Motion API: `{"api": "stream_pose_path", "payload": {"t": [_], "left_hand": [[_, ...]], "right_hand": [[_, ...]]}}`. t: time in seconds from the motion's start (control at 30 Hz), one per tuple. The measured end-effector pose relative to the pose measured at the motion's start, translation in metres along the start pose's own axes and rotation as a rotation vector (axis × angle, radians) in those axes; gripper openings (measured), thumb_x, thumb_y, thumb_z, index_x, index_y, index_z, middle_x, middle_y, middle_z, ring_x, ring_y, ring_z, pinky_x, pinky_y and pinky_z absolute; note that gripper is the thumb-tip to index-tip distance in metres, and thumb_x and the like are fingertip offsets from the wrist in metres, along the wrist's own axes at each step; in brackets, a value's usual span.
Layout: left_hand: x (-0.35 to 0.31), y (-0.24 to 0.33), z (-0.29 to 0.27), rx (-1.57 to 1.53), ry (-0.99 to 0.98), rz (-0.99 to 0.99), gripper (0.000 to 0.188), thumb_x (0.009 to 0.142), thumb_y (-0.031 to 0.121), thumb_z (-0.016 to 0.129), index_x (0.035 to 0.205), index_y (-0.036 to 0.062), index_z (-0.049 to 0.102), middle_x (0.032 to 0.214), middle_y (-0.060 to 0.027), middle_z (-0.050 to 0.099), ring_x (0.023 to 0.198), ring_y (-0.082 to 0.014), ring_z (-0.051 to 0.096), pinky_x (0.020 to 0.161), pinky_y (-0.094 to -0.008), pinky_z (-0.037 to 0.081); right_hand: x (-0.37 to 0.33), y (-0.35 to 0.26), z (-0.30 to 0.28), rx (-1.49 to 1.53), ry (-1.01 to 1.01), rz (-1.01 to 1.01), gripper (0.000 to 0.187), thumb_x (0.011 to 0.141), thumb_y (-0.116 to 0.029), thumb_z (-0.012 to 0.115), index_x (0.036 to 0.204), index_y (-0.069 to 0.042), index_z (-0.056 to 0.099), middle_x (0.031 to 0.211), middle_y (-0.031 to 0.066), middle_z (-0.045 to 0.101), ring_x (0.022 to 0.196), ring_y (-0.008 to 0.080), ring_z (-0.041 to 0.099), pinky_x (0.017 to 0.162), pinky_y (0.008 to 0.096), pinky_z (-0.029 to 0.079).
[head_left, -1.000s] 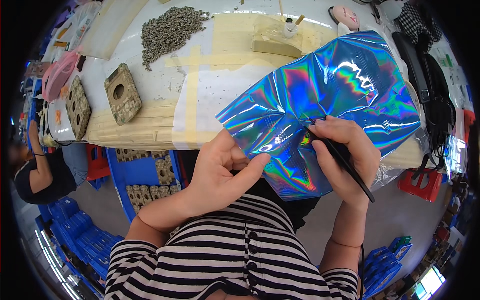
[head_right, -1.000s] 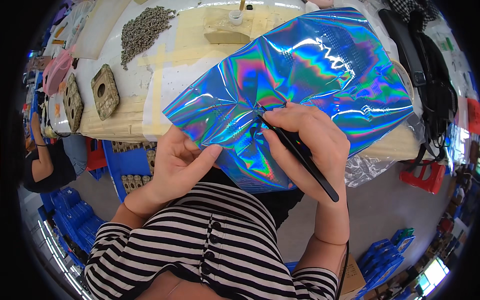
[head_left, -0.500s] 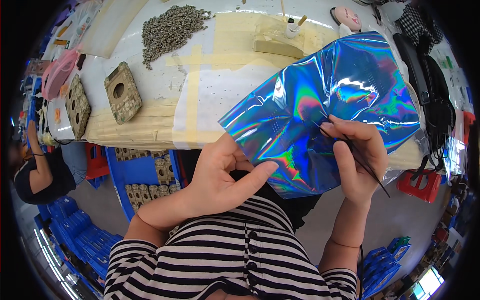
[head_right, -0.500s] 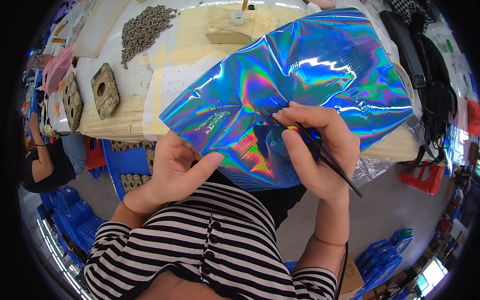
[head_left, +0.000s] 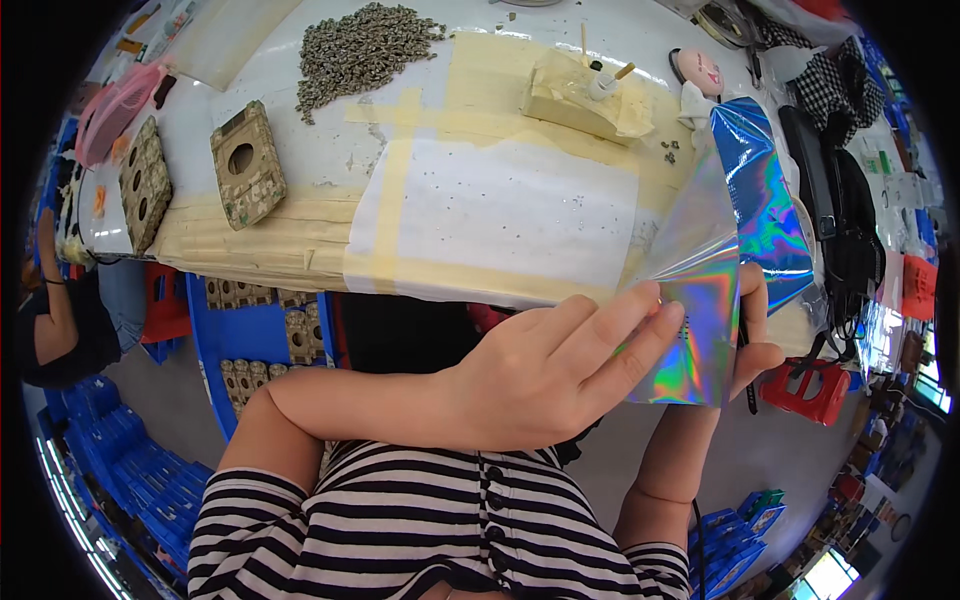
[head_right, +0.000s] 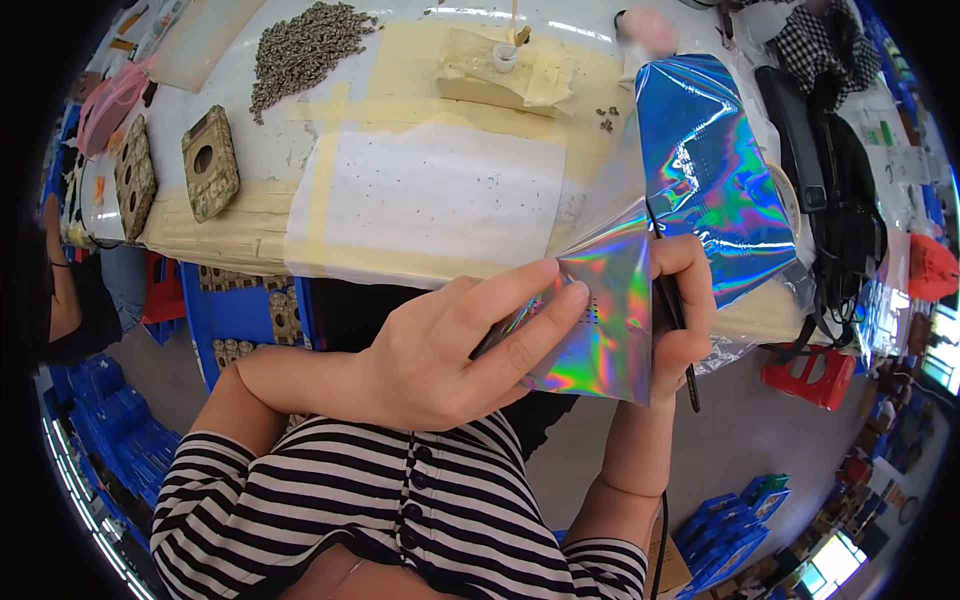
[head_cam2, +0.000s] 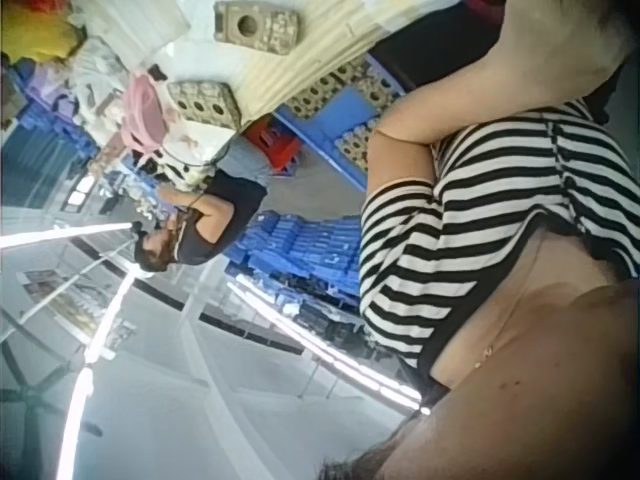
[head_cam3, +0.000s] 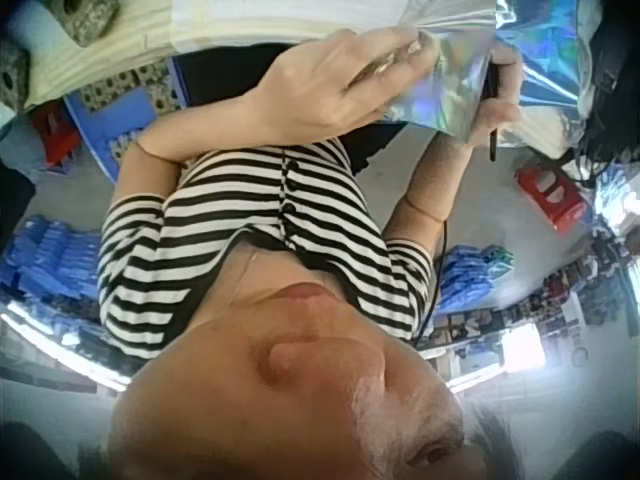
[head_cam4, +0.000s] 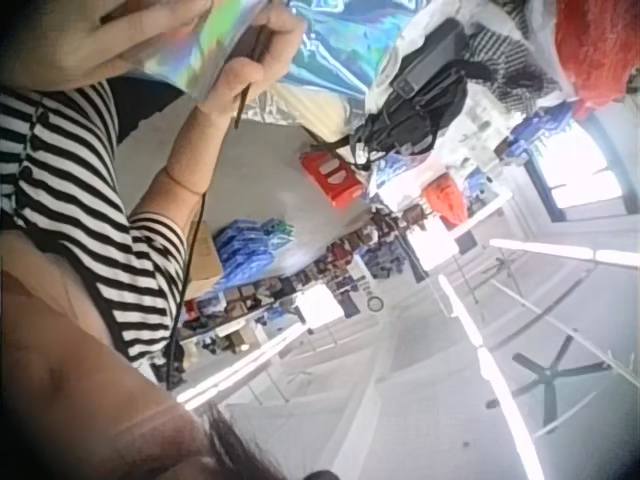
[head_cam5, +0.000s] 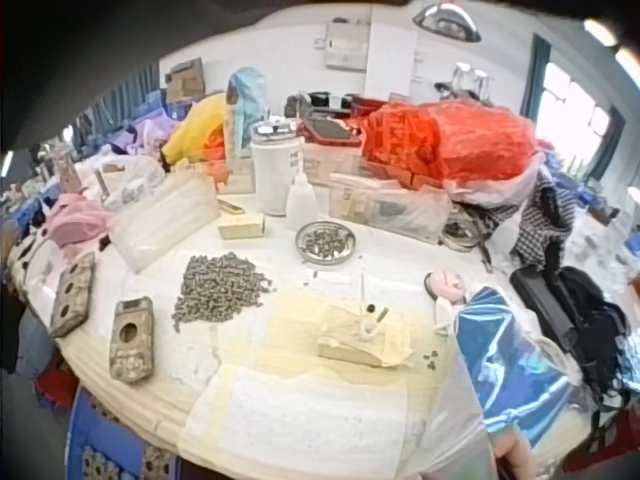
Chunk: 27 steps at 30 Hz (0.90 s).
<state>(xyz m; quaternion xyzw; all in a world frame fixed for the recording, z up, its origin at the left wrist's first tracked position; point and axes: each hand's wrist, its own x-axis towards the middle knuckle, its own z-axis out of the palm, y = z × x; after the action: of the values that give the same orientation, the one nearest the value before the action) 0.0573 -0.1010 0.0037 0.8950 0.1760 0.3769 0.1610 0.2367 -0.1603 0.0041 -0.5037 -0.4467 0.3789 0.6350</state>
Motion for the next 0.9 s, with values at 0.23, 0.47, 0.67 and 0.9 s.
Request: {"api": "stream_pose_path", "payload": {"t": [0.23,0.47,0.67,0.9], "left_hand": [[-0.001,0.003,0.006,0.094,0.031,0.070,0.043,0.073,0.010,0.062,0.115,0.0012,0.064,0.115,-0.0111,0.057,0.065,-0.0121,0.053,0.057,-0.0219,0.049],[-0.007,-0.005,0.005,-0.007,0.035,0.052,0.042,0.078,0.021,0.067,0.115,0.0019,0.064,0.115,-0.0110,0.057,0.069,-0.0148,0.056,0.059,-0.0241,0.050],[-0.002,-0.013,-0.001,-0.470,0.174,-0.126,0.036,0.075,0.012,0.075,0.107,-0.0002,0.064,0.102,-0.0140,0.063,0.080,-0.0220,0.065,0.064,-0.0277,0.054],[0.014,-0.023,-0.003,-0.740,0.084,-0.457,0.025,0.080,-0.004,0.066,0.097,-0.0003,0.048,0.090,-0.0125,0.067,0.080,-0.0188,0.071,0.069,-0.0261,0.057]], "right_hand": [[0.010,0.000,-0.002,-0.041,0.101,-0.033,0.040,0.082,-0.034,0.067,0.093,-0.008,0.039,0.083,0.0009,0.047,0.075,0.0083,0.045,0.070,0.0212,0.036],[0.012,-0.006,0.002,0.051,0.138,0.069,0.030,0.076,-0.006,0.062,0.092,-0.009,0.036,0.086,0.0035,0.046,0.078,0.0095,0.043,0.074,0.0232,0.037],[0.014,-0.003,-0.004,0.226,0.170,0.092,0.027,0.068,-0.005,0.048,0.090,-0.009,0.032,0.094,0.0140,0.048,0.089,0.0221,0.052,0.081,0.0326,0.046],[0.014,-0.001,-0.009,0.245,0.146,0.122,0.025,0.068,-0.004,0.047,0.087,-0.010,0.032,0.090,0.0132,0.049,0.083,0.0207,0.053,0.077,0.0308,0.046]]}}
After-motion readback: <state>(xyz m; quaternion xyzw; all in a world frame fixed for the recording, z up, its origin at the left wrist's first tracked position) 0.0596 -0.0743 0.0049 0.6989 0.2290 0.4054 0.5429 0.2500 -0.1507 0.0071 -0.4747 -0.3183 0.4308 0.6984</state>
